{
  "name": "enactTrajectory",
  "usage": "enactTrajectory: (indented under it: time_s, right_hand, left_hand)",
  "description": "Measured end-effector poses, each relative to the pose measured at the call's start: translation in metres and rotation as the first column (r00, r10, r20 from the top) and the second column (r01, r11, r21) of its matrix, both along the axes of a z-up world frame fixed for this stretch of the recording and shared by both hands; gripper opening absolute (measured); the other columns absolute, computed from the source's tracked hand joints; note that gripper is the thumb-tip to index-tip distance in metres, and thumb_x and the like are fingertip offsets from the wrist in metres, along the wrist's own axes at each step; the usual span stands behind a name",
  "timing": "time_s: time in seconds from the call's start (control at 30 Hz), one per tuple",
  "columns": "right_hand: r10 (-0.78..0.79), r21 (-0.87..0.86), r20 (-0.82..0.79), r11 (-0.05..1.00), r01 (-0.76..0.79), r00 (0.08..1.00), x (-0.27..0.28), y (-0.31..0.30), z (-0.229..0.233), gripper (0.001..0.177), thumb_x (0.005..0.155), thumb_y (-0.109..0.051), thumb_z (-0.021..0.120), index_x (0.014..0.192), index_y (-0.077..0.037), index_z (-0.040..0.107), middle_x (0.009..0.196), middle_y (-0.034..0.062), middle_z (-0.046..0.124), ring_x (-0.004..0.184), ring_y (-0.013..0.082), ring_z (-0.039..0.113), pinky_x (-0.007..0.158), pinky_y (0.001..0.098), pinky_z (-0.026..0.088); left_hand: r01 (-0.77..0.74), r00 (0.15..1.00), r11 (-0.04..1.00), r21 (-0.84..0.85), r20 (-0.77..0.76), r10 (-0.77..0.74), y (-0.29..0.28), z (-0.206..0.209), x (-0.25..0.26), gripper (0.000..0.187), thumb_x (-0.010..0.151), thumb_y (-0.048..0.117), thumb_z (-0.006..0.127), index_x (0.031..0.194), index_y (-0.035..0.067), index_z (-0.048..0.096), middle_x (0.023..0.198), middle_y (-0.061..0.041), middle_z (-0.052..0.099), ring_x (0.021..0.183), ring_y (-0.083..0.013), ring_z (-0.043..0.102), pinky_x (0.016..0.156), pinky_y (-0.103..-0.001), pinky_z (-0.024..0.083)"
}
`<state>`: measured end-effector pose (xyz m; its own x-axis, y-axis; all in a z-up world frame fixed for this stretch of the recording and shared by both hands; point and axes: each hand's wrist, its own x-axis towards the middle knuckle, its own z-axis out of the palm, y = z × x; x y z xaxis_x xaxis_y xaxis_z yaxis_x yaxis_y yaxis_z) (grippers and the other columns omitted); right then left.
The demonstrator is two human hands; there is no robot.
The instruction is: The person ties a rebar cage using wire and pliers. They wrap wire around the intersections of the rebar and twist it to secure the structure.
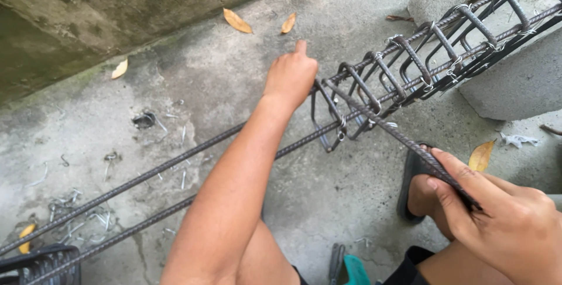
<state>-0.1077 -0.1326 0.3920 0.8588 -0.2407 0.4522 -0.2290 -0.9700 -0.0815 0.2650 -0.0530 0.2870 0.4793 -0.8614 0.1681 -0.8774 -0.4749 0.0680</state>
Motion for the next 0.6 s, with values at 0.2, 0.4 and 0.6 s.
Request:
enactTrajectory:
  time_s: [0.2,0.4,0.6]
  right_hand:
    - [-0.090,0.051,0.024,0.995,0.088,0.996,0.000,0.001,0.005,0.032,0.103,-0.018,0.079,0.132,-0.005,0.080,0.102,0.0035,0.079,0.071,0.0168,0.068,0.063,0.0336,0.052]
    - [-0.073,0.078,0.014,0.994,0.072,0.997,0.001,-0.002,0.004,0.033,0.101,-0.019,0.079,0.131,-0.005,0.079,0.101,0.0039,0.079,0.069,0.0178,0.067,0.063,0.0336,0.052]
    - [-0.081,0.030,-0.001,0.996,0.081,0.997,0.003,-0.003,0.003,0.031,0.103,-0.020,0.079,0.132,-0.008,0.080,0.109,0.0016,0.080,0.080,0.0170,0.071,0.069,0.0335,0.054]
  left_hand:
    - [-0.010,0.970,0.999,-0.034,0.241,0.017,0.000,-0.018,0.009,0.022,0.085,0.009,0.059,0.087,0.015,0.080,0.098,-0.010,0.070,0.092,-0.0310,0.068,0.081,-0.050,0.047]
    - [0.061,0.975,0.988,-0.142,0.222,-0.029,-0.004,-0.016,0.009,0.016,0.087,0.008,0.057,0.084,0.010,0.072,0.092,-0.011,0.066,0.086,-0.0339,0.069,0.075,-0.051,0.051]
    - [0.129,0.978,0.981,-0.144,0.184,-0.102,-0.016,-0.003,-0.007,0.015,0.086,0.007,0.057,0.085,0.013,0.071,0.081,-0.010,0.072,0.076,-0.0347,0.073,0.074,-0.053,0.051]
